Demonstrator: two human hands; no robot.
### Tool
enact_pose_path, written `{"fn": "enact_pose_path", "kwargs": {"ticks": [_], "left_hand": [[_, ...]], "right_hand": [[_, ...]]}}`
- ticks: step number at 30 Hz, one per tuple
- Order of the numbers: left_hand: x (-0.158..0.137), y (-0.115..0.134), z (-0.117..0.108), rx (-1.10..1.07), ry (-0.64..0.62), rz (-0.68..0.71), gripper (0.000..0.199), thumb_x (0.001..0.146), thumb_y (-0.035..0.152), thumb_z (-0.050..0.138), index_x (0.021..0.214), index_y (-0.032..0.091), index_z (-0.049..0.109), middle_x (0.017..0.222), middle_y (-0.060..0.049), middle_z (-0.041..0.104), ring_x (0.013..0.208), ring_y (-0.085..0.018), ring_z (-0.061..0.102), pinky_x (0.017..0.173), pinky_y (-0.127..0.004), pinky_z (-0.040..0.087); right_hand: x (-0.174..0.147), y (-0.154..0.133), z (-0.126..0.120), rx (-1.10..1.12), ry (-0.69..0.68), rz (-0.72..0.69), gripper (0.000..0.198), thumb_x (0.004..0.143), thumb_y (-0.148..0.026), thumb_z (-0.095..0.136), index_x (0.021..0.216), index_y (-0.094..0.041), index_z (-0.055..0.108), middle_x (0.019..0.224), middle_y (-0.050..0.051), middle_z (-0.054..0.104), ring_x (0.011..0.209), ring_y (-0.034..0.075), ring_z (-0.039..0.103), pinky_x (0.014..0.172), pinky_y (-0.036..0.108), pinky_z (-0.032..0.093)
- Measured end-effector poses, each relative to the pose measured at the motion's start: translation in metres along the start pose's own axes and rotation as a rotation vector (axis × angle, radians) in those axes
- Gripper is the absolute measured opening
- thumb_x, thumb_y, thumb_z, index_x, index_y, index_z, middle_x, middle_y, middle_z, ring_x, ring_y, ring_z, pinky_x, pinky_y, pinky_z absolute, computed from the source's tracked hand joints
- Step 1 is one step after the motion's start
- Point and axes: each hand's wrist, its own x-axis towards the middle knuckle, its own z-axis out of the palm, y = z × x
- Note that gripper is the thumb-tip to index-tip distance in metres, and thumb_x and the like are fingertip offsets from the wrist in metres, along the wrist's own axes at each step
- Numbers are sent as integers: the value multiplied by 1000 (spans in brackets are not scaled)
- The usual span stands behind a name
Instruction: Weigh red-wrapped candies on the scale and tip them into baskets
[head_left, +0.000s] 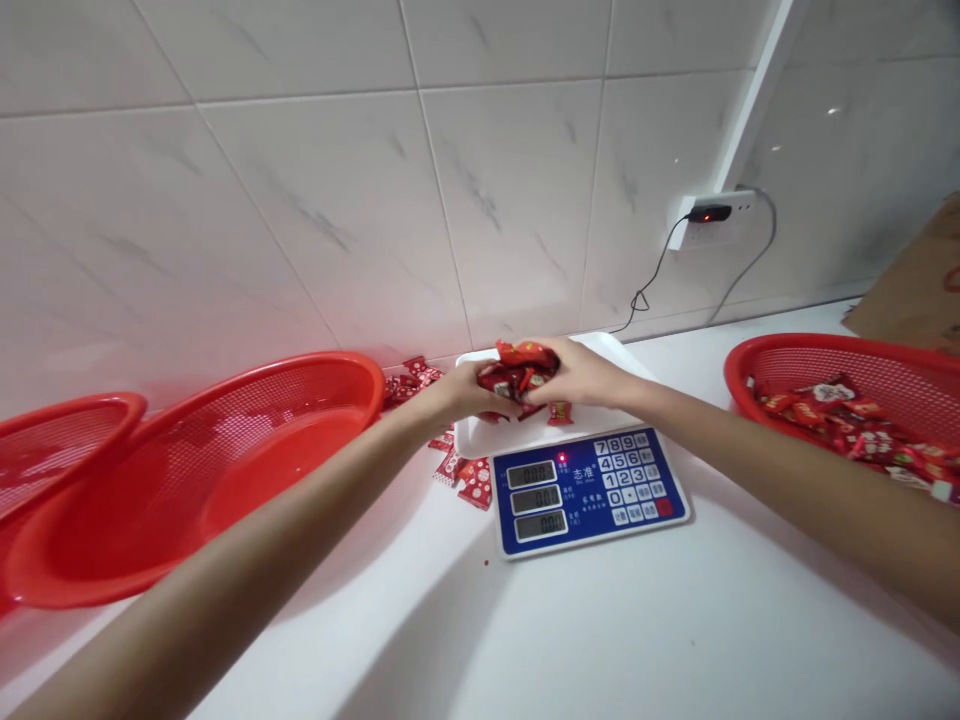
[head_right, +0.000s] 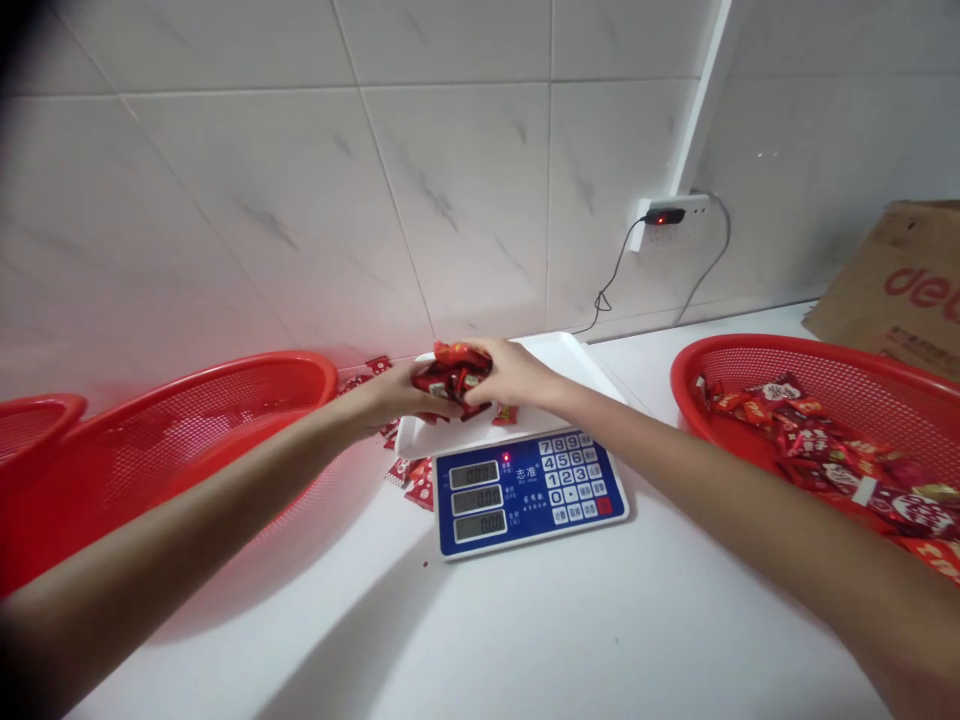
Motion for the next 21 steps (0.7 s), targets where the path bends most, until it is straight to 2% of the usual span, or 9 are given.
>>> {"fn": "enact_pose_path", "kwargs": {"ticks": [5,7,11,14,17,21], "left_hand": [[10,-4,29,81,-66,24,43,51,12,84,91,16,72,87,-3,74,90,-26,69,91,-42,53],[12,-4,33,104,-54,21,42,52,13,84,92,16,72,88,-3,74,91,-27,69,92,-43,53],[14,-2,34,107,-33,6,47,54,16,84,99,16,71,92,-5,75,91,-26,69,91,-42,53],[15,-4,33,80,-31,-3,46,55,14,83,99,15,71,87,-3,75,84,-24,70,84,-39,56],[14,-6,28,66,15,-14,40,54,14,83,93,15,72,81,-2,74,79,-22,69,79,-35,55],[-8,-1,2,69,100,-16,46,53,18,82,98,16,71,80,-1,73,74,-19,66,70,-30,53]], "right_hand": [[-43,10,5,-136,89,154,33,66,-25,71,96,-24,58,92,-2,69,85,20,64,74,33,49],[-43,11,3,-235,95,199,34,66,-27,72,98,-25,58,90,-2,68,83,19,63,70,31,46],[-28,8,-6,-372,2,277,42,63,-30,77,102,-24,63,96,1,69,79,20,63,62,30,46],[-19,14,-7,-213,-28,332,48,61,-25,76,107,-22,63,99,3,69,69,17,63,55,28,48],[-14,23,2,42,18,325,50,59,-20,75,107,-19,63,91,3,69,65,16,63,55,28,52],[-3,15,23,198,48,223,65,60,-20,75,124,-22,61,99,3,70,71,16,65,60,27,57]]}}
